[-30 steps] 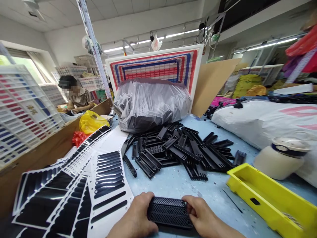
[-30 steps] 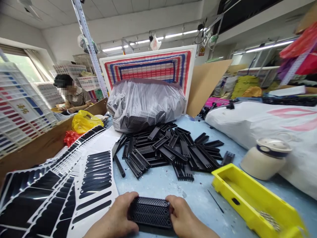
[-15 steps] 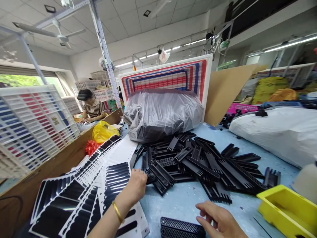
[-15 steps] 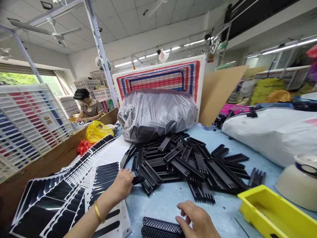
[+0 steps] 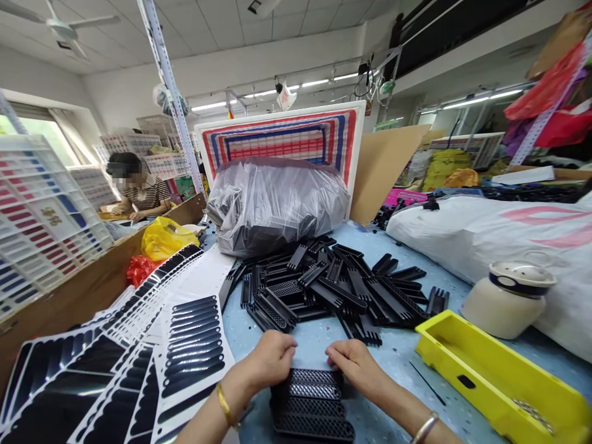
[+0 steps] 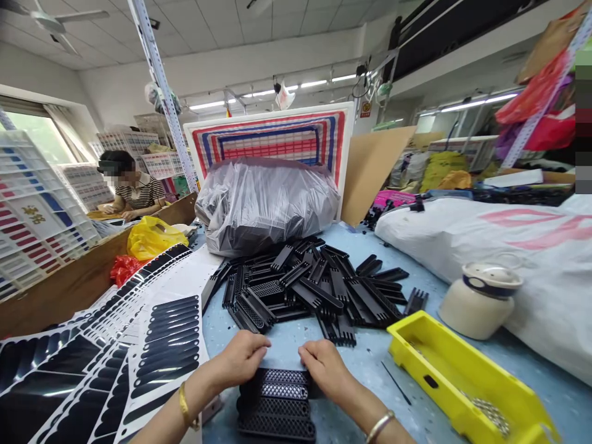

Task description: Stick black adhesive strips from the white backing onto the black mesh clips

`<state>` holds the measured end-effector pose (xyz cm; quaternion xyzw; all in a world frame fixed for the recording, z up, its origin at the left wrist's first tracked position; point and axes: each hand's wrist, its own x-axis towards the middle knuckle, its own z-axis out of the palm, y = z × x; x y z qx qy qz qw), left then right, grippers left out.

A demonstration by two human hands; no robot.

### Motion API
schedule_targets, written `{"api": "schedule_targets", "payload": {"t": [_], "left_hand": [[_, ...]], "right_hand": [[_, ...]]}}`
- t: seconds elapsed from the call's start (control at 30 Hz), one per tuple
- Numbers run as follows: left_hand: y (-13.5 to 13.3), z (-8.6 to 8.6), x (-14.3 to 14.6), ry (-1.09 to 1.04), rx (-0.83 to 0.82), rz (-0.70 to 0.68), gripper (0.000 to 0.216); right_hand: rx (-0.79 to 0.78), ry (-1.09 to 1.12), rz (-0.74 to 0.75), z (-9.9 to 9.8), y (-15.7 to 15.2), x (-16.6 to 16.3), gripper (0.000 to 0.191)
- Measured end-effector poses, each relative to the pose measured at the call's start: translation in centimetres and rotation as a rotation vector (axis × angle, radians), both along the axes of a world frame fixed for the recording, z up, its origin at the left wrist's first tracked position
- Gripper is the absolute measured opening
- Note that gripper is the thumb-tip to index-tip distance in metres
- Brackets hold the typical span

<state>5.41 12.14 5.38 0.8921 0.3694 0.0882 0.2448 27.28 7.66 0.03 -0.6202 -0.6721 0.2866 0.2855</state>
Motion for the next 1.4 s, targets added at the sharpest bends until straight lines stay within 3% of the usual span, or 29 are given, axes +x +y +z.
{"api": "schedule_targets", "payload": {"t": [0.17, 0.37, 0.5, 0.73, 0.87, 0.97, 1.1, 1.27, 1.4], "left_hand": [[-0.8, -1.1, -3.5, -0.117, -0.126, 0.107, 0.037], [-3.3, -6.4, -5.1, -0.832, -0.647, 0.504, 0.058], [-4.1, -8.8, -4.8, -0.924, -0.631, 0.525, 0.059], [-1.6, -5.8, -4.6, -0.788, -0.420, 0.471, 0.041], [0.9, -4.8, -3.6, -0.589, -0.297, 0.415, 0.045], [2.3, -4.5, -3.0, -0.517, -0.270, 0.424, 0.048], [2.8, -3.9, -2.5, -0.581, -0.257, 0.484, 0.047], [1.3, -3.1, -1.6, -0.933, -0.615, 0.518, 0.061], [0.3, -2.3, -1.4, -0.925, -0.635, 0.512, 0.047]], "right_hand": [[-0.042, 0.039, 0.041, 0.1, -0.5, -1.0, 0.034], [-0.026, -0.013, 0.042, -0.1, 0.1, -1.4, 0.028], [0.025, -0.079, -0.005, 0.4, 2.4, -1.1, 0.028], [0.103, -0.156, -0.045, 1.1, 8.9, -4.8, 0.022], [0.105, -0.144, -0.089, 1.6, 10.3, -5.3, 0.010], [0.136, -0.127, -0.139, 2.5, 9.0, -3.9, 0.006], [0.203, -0.131, -0.150, 3.3, 5.2, -1.6, 0.008], [0.264, -0.114, -0.095, 2.3, 1.8, -1.0, 0.008], [0.282, -0.106, -0.076, 1.7, 1.2, -1.1, 0.009]]}}
